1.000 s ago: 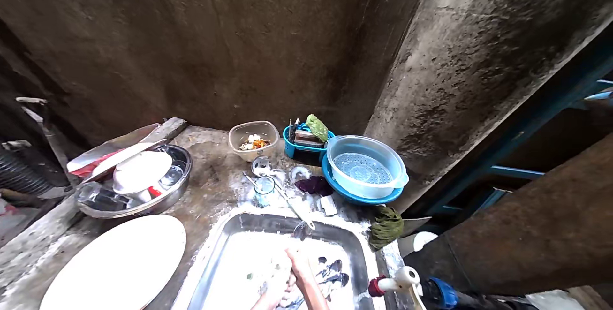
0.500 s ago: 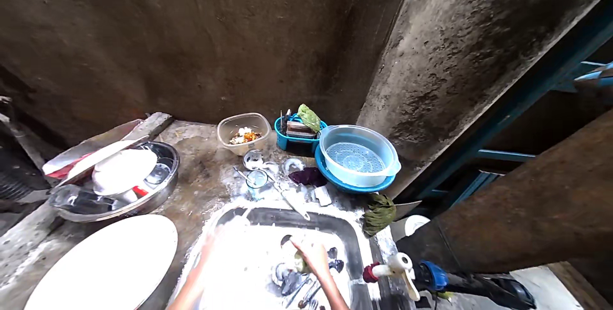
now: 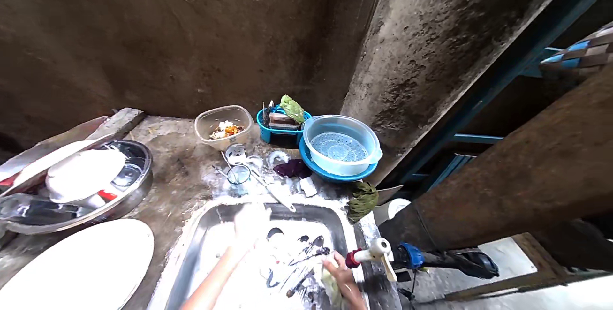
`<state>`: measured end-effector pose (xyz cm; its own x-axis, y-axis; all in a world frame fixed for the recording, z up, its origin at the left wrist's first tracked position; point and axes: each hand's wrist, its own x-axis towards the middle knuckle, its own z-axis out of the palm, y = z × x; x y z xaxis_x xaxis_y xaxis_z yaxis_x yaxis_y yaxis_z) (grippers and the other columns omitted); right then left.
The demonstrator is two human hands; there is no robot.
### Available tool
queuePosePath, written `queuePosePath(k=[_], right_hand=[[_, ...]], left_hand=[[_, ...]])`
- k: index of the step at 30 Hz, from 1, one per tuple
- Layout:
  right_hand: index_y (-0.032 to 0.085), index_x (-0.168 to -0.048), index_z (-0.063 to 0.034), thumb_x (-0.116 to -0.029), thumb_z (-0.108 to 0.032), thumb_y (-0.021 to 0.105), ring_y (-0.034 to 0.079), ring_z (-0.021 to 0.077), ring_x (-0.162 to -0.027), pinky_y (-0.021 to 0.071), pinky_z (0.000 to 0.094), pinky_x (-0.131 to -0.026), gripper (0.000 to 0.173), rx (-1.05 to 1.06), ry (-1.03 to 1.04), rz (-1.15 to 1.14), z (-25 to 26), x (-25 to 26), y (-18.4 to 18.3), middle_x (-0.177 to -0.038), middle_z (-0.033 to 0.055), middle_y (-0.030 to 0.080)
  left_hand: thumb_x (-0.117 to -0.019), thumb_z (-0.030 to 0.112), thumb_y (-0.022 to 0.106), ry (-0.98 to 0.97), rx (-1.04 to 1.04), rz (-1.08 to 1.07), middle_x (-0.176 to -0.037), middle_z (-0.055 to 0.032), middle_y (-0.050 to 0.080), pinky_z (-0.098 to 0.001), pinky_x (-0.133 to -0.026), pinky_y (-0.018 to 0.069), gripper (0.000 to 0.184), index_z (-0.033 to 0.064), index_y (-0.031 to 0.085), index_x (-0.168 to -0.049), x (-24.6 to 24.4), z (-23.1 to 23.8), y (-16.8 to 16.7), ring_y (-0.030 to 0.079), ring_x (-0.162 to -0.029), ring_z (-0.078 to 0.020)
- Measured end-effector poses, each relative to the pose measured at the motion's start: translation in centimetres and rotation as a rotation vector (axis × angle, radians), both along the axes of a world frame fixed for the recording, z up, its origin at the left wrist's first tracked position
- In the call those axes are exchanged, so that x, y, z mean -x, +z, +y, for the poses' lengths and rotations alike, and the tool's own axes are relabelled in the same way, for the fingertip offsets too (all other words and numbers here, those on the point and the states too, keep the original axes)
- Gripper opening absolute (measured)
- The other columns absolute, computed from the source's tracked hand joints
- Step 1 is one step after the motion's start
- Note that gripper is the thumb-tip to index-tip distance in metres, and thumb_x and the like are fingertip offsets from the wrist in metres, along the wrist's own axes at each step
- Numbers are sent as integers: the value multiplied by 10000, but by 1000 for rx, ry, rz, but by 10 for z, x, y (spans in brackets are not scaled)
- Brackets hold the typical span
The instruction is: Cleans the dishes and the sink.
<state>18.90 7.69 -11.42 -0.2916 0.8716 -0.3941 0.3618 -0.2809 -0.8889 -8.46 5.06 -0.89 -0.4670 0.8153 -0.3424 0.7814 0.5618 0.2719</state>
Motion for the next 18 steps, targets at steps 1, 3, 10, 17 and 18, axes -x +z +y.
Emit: queuePosePath(k=[1,3,10,17,18], right_hand=[[618,-1028,90,-990,-133,636,605,183,-854,505,355,-831,227,-37,-72,-58,2,1,1,-908,162,631],[638,-1170,153,-1039,-165,595,645,310,-1069,470,439,-1014,347,-28,-118,-152,3,3,15,-1117,296,672],[491,-1296,134,-793,52,773,632,334,-1069,523,466,-960,583,42,181,26,-27,-1,19,-1179,291,614],[623,-1155,171,-837,-57,728,649,284,-1128,514,390,-1009,405,-533,189,332,-14,38,8,-1191,281,660],[651,-1147,156,-866,-76,686,639,312,-1166,505,410,-1027,367,-635,144,359,-10,56,11,-1222,289,655]], left_hand=[[-1080,326,474,-54,166,-92,-1372,-275,587,-605,-1067,415,456,-31,598,-1334,-14,0,-24,534,-1319,-436],[-1042,259,556,-43,320,-191,-1431,-287,536,-595,-1068,416,485,-80,531,-1387,-32,-1,-85,510,-1343,-439],[-1021,68,578,457,-346,-671,-1238,-359,590,-535,-1015,448,313,-154,579,-1241,-47,15,-185,578,-1169,-438],[-1082,132,471,548,-841,-865,-1386,-343,518,-467,-1016,480,430,-109,424,-1435,-70,15,-94,575,-1212,-366],[-1083,132,474,559,-849,-898,-1388,-329,531,-453,-1032,471,431,-108,438,-1441,-73,11,-80,577,-1221,-344]])
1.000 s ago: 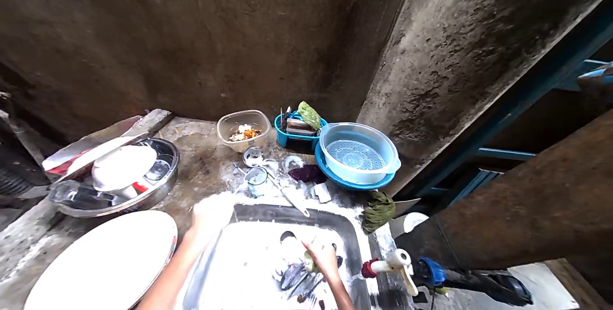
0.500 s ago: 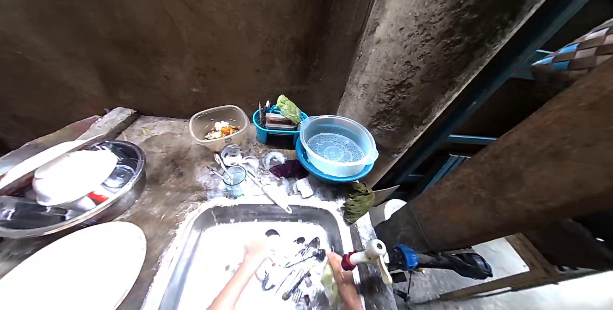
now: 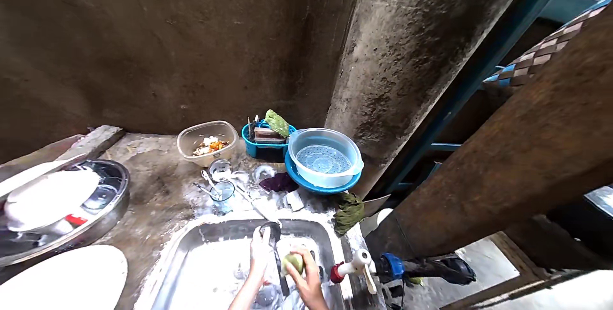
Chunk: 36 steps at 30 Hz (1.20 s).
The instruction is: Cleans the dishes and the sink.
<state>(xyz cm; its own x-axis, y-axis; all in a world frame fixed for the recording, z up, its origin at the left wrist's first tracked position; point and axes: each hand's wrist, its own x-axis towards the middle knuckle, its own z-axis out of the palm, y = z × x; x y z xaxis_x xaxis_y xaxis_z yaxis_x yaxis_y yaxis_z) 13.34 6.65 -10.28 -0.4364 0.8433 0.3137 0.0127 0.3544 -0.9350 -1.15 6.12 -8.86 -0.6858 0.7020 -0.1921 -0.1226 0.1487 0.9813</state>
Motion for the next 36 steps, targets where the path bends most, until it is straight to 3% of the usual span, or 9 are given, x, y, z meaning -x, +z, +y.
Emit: queuePosePath(k=[6,12,16,20,24,27,29,32,36], right_hand=[[757,-822,21,-834,-128,701,750,300,-822,621,398,-767,159,-739,-242,-17,32,94,2,-859,166,754],[730,-730,29,-827,-207,721,726,359,-664,559,539,-558,255,-623,-391,-344,43,117,25,-696,175,707],[679,-627,-56,-788,-237,724,704,284,-600,552,467,-485,247,-895,-232,-248,42,117,27,-634,101,671],[711,-902,65,-858,-211,778,672,269,-792,534,469,-755,287,-9,-140,-154,56,117,55,-816,159,693],[604,-1133,-59,-1082,-167,438,556,40,-609,496,203,-564,204,926,144,268,36,124,59,-775,-8,588],[547,-1132,-87,-1112,-205,341,596,96,-663,524,259,-606,238,1141,177,327,17,121,53,-806,23,598],[542,-1097,-66,-1058,-75,366,621,109,-667,540,276,-610,181,1068,247,316,13,112,45,-801,32,622],[547,-937,-45,-799,121,471,597,89,-659,530,272,-611,229,879,187,298,5,105,44,-761,19,602],[347,-1471,76,-800,-11,785,604,274,-1130,521,395,-965,806,572,85,38,-7,107,42,-1310,280,556]], left_hand=[[-1144,270,164,-9,-1,-471,-1181,-127,582,-295,-899,486,481,-21,467,-1379,-19,-39,57,564,-1016,-131],[-1039,-8,444,-163,111,-226,-813,-38,531,-201,-538,468,299,-60,407,-1331,-6,-47,42,524,-584,-47],[-998,-38,499,-187,220,30,-953,-137,578,-272,-617,458,285,-106,519,-1275,6,-55,33,502,-685,-107],[-1082,234,518,-144,290,-24,-655,-23,541,-222,-494,422,309,-50,607,-998,10,-54,27,477,-505,-60],[-1098,183,462,9,223,-237,-613,18,408,-197,-463,345,309,-4,534,-862,9,-50,22,373,-475,-45],[-966,-121,381,95,75,-469,-631,15,399,-167,-403,283,161,16,460,-936,10,-52,23,314,-439,-22],[-1061,-10,279,190,5,-682,-533,52,368,-143,-367,250,273,89,423,-853,9,-51,18,285,-381,0],[-1132,212,238,316,-50,-728,-780,-13,472,-226,-538,380,319,59,514,-1088,4,-52,23,421,-595,-73],[-1061,-15,365,51,-6,-191,-1254,-242,549,-307,-942,480,366,-136,388,-1406,-5,-61,24,563,-1085,-199]])
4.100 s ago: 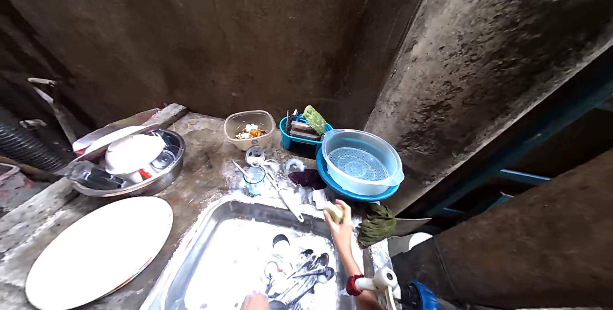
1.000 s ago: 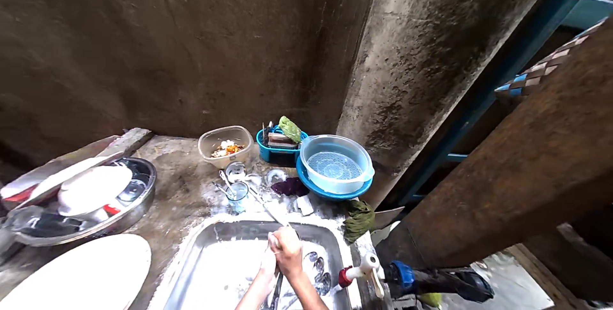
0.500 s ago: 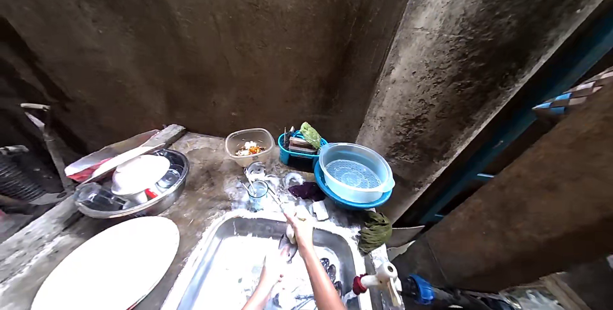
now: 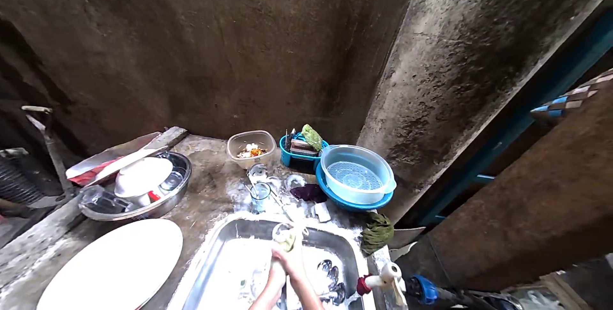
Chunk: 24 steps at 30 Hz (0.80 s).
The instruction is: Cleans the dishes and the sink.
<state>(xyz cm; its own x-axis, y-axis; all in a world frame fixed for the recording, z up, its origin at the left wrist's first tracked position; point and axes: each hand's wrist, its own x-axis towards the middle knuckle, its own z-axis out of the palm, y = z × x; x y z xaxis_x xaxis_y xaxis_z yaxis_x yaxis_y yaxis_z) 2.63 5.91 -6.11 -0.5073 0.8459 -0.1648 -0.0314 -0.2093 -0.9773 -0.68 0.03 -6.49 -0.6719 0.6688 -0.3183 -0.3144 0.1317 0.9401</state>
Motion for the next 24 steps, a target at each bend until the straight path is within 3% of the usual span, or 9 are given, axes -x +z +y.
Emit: queuePosePath(k=[1,3,7,10,12,13,17,21,24], right_hand=[[284,-1499,105,-757,-49,857,584,318,-1207,488,416,-1035,950,-59,-11,-70,-4,2,2,-1361,322,527],[306,-1467,145,-748,-55,869,612,317,-1174,499,413,-1029,935,-126,-127,-107,-1,5,3,-1299,320,573],[526,-1281,183,-862,37,716,653,329,-1060,507,447,-972,482,-218,-372,-149,22,10,2,-1132,306,658],[519,-1260,205,-933,86,610,642,256,-1003,523,363,-926,360,-108,-484,-33,31,13,-2,-1115,295,646],[540,-1186,131,-1052,1,442,571,152,-774,504,300,-700,210,161,-465,123,27,20,-1,-934,163,585],[504,-1208,70,-1078,-44,351,553,136,-778,501,299,-701,231,307,-385,261,23,19,-1,-936,115,547],[500,-1083,-83,-1070,-77,351,579,112,-699,526,289,-645,149,666,-201,481,14,17,10,-829,33,566],[541,-1074,-47,-1098,-121,311,661,145,-731,574,303,-691,243,719,3,410,16,4,11,-843,61,661],[497,-1386,44,-1068,-64,466,665,182,-994,556,344,-859,336,469,85,73,18,-34,-1,-1218,155,654]], left_hand=[[-1020,-38,428,-95,3,163,-1356,-330,518,-372,-1088,415,424,-192,380,-1411,0,-5,-4,528,-1249,-297],[-1025,19,469,-265,132,461,-1368,-368,538,-466,-1159,366,431,-186,437,-1403,4,-6,5,519,-1329,-406],[-1090,73,372,-486,338,635,-1213,-311,626,-526,-1031,468,375,-109,447,-1409,6,-4,29,628,-1153,-411],[-1071,58,418,-434,247,483,-1052,-236,659,-443,-889,511,310,-94,562,-1300,7,-12,26,640,-942,-292],[-1084,66,388,-315,168,223,-747,-43,497,-243,-564,408,232,-52,588,-1070,7,-11,13,454,-600,-90],[-1105,101,349,-261,141,53,-633,21,404,-197,-462,336,276,-5,538,-935,8,-9,9,370,-490,-45],[-1140,312,275,-220,126,-283,-458,78,336,-160,-378,254,504,151,403,-680,30,-4,-2,294,-368,-12],[-1093,87,393,-407,208,263,-737,15,512,-180,-587,428,237,-12,588,-1001,68,-8,35,481,-619,-28],[-1048,103,505,-516,487,857,-1211,-241,670,-537,-1039,454,295,-7,661,-1272,118,-1,97,621,-1171,-374]])
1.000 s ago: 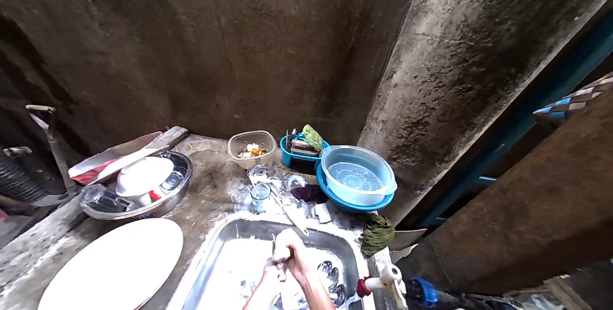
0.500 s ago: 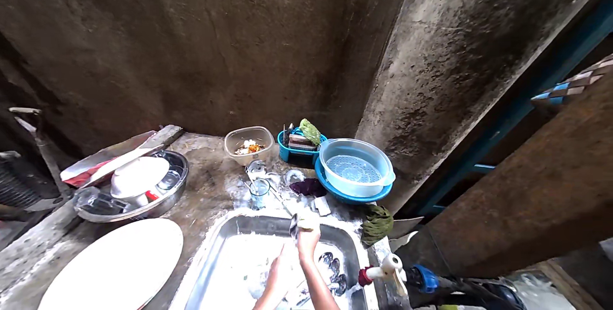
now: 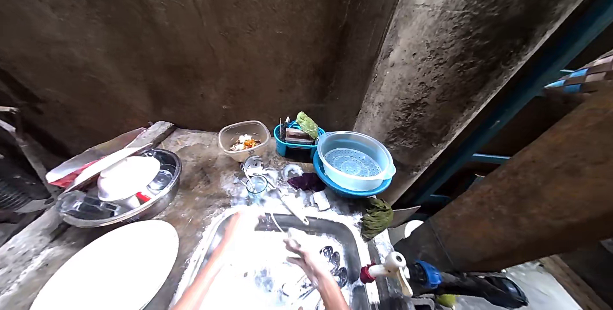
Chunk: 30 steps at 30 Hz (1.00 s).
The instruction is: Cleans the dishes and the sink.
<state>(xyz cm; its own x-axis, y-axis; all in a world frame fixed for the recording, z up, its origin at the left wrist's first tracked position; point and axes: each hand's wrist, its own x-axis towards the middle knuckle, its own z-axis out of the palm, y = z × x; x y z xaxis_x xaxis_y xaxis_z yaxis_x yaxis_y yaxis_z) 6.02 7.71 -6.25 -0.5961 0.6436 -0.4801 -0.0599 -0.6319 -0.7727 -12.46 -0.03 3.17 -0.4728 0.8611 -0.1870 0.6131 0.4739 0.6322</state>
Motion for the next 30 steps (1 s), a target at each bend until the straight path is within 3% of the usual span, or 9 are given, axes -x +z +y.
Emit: queuePosePath(k=[2,7,9,13,16,18,23,26,30], right_hand=[[501,-1374,91,-988,42,553,639,201,-1027,543,343,-884,393,-197,-19,-213,-6,-35,-9,-1255,217,614],[492,-1396,88,-762,126,753,659,227,-1077,559,368,-921,686,-475,-199,-367,-13,-121,-36,-1260,249,625],[504,-1334,119,-794,84,783,658,215,-1012,568,359,-864,609,-475,-211,-436,-15,-136,-28,-1172,235,638],[601,-1209,143,-869,13,741,641,195,-1041,505,343,-976,391,-447,-163,-486,-16,-150,-28,-1129,227,672],[510,-1343,88,-922,25,681,670,172,-831,598,323,-731,459,-296,-185,-377,-8,-145,-31,-1081,192,642],[561,-1245,105,-939,-44,689,630,158,-680,559,320,-622,364,-357,-153,-493,2,-139,-33,-916,160,648],[630,-1212,133,-1014,-171,627,661,223,-1076,500,368,-1014,363,-531,-213,-648,26,-130,-50,-1140,251,686],[573,-1284,157,-1068,-139,514,628,247,-1145,465,360,-1054,371,-443,-309,-554,26,-128,-40,-1230,288,641],[420,-1395,49,-1130,-248,282,610,212,-970,538,379,-839,421,53,-444,-154,-11,-128,-35,-1149,175,592]], left_hand=[[-1063,136,489,14,236,243,-1343,-297,594,-648,-1066,384,345,-8,598,-1358,25,16,43,529,-1299,-478],[-1042,61,483,12,638,565,-1327,-269,610,-550,-1002,473,283,-75,623,-1249,42,81,72,567,-1281,-419],[-1046,39,470,-38,642,608,-1337,-273,600,-539,-1020,456,285,-101,621,-1244,44,98,64,554,-1293,-416],[-1038,-12,468,-195,645,720,-1325,-284,604,-564,-1100,353,292,-97,604,-1283,48,121,48,527,-1306,-435],[-1015,-50,504,-251,462,805,-1303,-272,616,-567,-1208,200,253,-88,659,-1211,54,127,37,475,-1355,-430],[-994,-62,526,-295,309,843,-1318,-258,601,-570,-1206,221,242,-72,677,-1183,50,127,28,475,-1355,-417],[-1044,94,502,-400,60,306,-1427,-317,525,-588,-1147,341,384,-77,556,-1383,-30,84,-38,464,-1370,-471],[-1063,129,489,-528,427,147,-1419,-337,508,-581,-1112,382,381,-112,548,-1352,-106,75,-81,474,-1350,-482],[-1059,237,526,-456,571,71,-1433,-300,522,-588,-1077,429,450,-87,547,-1370,-156,91,-182,515,-1331,-452]])
